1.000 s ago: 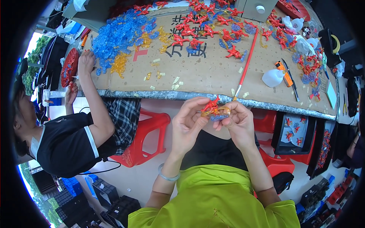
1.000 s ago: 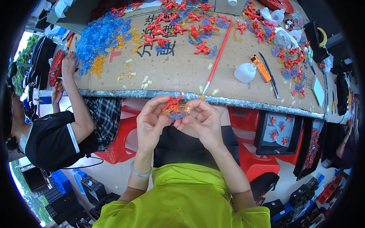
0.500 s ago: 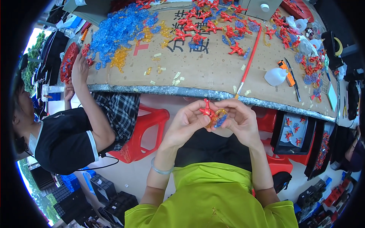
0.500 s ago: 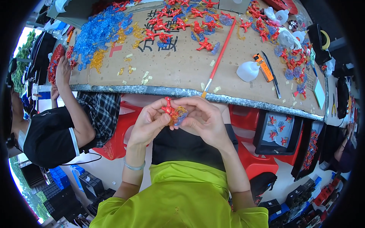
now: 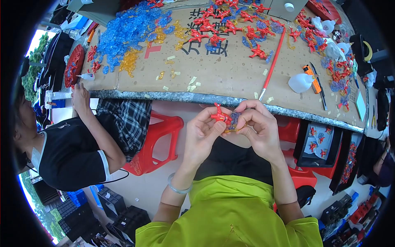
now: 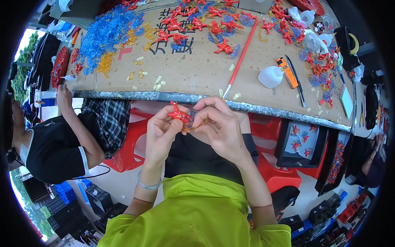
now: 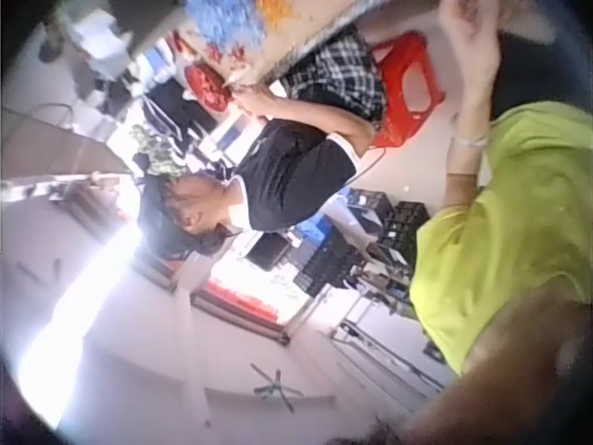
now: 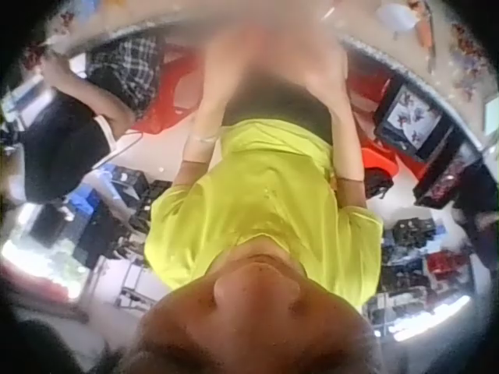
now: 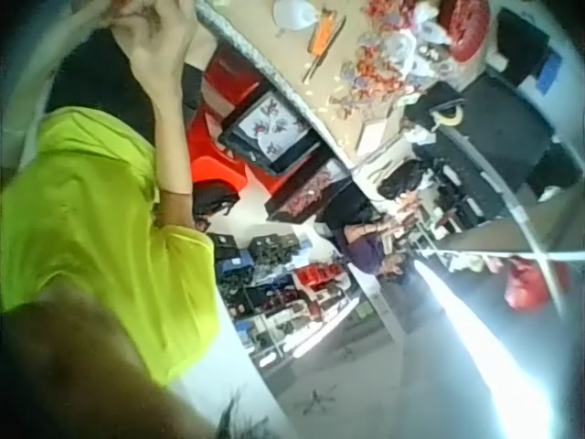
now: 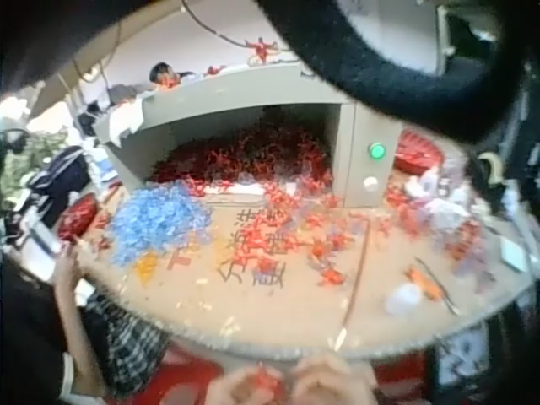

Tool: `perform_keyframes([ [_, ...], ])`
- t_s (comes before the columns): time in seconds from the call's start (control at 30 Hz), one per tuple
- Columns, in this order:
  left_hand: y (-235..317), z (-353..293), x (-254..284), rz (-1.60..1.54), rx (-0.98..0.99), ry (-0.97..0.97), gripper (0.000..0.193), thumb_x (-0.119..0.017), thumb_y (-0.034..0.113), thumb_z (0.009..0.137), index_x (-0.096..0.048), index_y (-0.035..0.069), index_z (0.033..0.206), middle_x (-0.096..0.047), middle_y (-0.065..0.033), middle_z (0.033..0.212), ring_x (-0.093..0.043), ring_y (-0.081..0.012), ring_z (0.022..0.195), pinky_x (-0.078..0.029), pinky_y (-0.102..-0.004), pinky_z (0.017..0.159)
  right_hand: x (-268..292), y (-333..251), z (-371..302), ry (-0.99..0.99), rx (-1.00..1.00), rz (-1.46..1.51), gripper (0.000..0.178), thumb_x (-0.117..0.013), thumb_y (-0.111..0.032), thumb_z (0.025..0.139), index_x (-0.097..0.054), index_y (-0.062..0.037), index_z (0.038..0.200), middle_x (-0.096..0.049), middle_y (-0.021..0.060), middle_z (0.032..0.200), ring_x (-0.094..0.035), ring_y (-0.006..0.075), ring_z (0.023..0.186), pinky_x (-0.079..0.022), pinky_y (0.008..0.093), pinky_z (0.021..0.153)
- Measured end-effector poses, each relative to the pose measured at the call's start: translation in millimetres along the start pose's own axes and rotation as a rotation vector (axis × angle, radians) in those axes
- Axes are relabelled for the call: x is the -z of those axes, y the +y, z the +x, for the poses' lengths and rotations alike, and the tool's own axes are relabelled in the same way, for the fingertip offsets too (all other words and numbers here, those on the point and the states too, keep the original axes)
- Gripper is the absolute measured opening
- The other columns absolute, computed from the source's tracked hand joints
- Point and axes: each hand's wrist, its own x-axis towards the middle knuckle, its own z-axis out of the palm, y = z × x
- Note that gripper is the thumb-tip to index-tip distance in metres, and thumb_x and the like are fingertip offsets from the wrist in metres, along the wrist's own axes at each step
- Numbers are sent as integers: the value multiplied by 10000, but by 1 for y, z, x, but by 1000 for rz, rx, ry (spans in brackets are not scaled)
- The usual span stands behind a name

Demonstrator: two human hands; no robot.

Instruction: The person assembles toy figurines by fitting plastic parts together by hand and applying glue from a bottle.

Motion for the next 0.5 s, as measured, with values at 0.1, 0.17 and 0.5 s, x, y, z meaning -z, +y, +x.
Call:
perform_keyframes([
  [0.1, 1, -3, -8, 26, -45, 56, 258, -615, 120, 912, -564, -46, 1103, -643, -76, 919, -602, -99, 757, -472, -217, 644, -2, 0, -2, 28, -3, 12, 92, -648, 104, 777, -603, 42, 828, -477, 113, 1114, -573, 141, 931, -528, 260, 794],
  [0.17, -2, -6, -4, 13, -41, 38, 242, -602, 80, 910, -565, -43, 1115, -633, -82, 991, -604, -105, 830, -491, -225, 686, -2, -3, -3, 52, 76, -109, 106, -676, 73, 753, -612, 27, 823, -521, 119, 1073, -604, 169, 898, -521, 275, 776],
  [0.5, -9, -4, -17, 4, -223, 195, 240, -604, 56, 908, -564, -45, 1122, -630, -93, 1083, -588, -115, 955, -482, -258, 843, -17, -4, 1, 191, 156, -174, 174, -593, 137, 701, -576, 47, 849, -505, 128, 1121, -567, 143, 977, -486, 285, 855],
])
